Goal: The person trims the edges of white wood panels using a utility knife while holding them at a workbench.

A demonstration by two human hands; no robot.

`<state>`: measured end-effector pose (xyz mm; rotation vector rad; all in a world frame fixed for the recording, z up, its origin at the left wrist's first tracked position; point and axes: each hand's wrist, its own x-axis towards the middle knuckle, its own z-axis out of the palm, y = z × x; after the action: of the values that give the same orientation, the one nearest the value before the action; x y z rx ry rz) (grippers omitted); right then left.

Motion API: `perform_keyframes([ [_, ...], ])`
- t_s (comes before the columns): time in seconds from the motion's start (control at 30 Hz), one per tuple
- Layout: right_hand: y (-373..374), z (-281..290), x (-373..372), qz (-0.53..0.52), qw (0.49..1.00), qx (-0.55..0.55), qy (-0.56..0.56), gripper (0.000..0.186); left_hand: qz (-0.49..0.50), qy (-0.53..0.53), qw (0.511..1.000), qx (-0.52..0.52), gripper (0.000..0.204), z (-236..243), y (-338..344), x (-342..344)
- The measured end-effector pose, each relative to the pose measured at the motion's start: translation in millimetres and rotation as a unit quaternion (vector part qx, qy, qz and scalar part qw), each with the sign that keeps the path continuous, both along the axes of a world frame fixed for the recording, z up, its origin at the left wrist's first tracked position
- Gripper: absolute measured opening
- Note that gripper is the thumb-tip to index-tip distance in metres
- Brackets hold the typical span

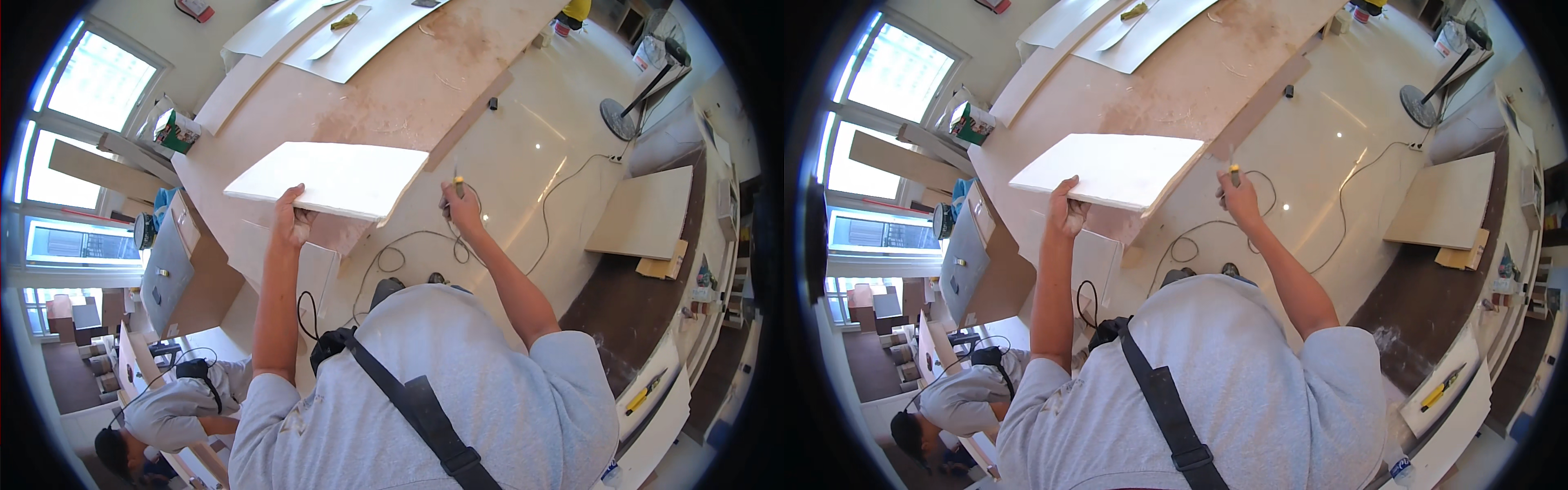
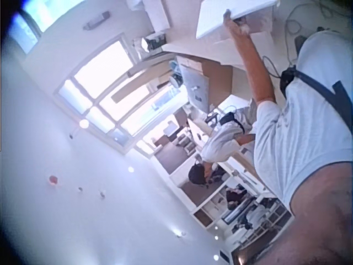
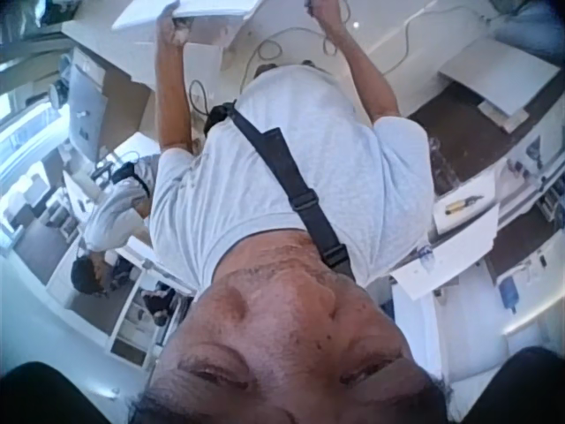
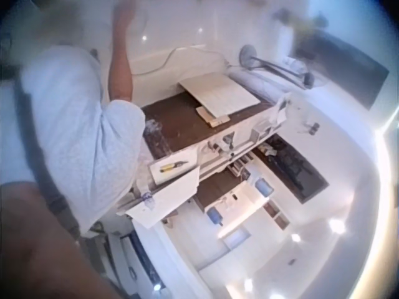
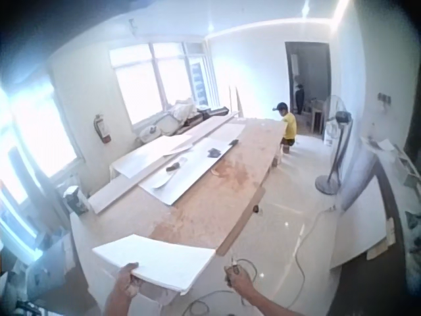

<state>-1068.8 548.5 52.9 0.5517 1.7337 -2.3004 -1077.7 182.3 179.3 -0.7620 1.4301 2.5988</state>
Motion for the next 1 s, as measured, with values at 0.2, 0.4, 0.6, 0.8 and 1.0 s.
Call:
perform_keyframes([
  [0.2, -25.7, 15.6, 38.4, 0.156, 0.974, 0.138, 0.085, 0.037, -0.006, -0.042, 0.997, -0.067, 0.031, -25.1, -14.7, -23.8],
  [0.4, -42.9, 35.3, 37.8, 0.194, 0.954, 0.202, 0.11, 0.042, 0.018, -0.08, 0.993, -0.087, 0.03, -54.2, -12.9, -52.6],
  [0.6, -44.2, 35.7, 29.3, 0.195, 0.93, 0.285, 0.122, 0.047, 0.017, -0.104, 0.989, -0.108, 0.028, -66.8, 0.1, -79.5],
  [0.8, -44.0, 32.1, 10.8, 0.203, 0.925, 0.299, 0.117, 0.05, 0.027, -0.107, 0.984, -0.139, 0.026, -56.2, 16.4, -95.2],
  [1.0, -41.1, 34.5, -0.3, 0.209, 0.918, 0.317, 0.115, 0.05, 0.133, -0.078, 0.919, -0.362, 0.074, -42.6, 58.1, -80.2],
])
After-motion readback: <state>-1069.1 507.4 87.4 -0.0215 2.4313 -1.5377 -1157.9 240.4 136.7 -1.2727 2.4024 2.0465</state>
